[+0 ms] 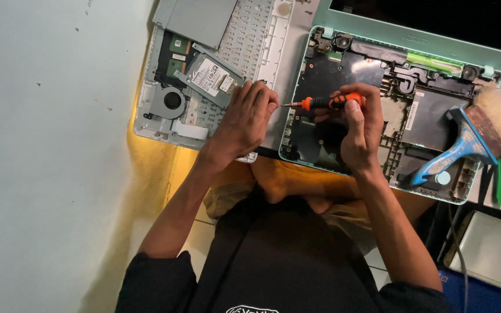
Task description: Reinstalling a motherboard into a laptop chassis, including cleaning with a brush and securing with screws.
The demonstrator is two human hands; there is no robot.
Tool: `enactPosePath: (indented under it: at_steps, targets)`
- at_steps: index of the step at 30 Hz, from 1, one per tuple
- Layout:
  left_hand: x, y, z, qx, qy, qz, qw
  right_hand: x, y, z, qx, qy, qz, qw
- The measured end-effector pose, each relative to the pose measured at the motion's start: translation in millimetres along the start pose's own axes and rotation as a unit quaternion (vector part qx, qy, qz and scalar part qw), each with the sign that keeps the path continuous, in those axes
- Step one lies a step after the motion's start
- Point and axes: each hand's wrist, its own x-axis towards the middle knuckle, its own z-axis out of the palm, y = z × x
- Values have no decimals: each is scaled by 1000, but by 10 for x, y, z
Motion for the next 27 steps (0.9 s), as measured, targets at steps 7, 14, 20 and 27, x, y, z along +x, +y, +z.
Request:
enactPosePath:
  at_steps: [7,14,20,27]
  targets:
    - [10,6,9,-5,-11,-3,1000,5,3,-8,2,-2,4,1000]
    - [8,5,25,10,-14,6,1000,19,72,-57,-13,-14,-30,999]
    - [20,34,32,25,-22,-2,999,25,-32,-42,-109,-51,-124,985]
    - [23,65,-12,52,-17,4,998,29,-16,-116,-160,-109,-225,955]
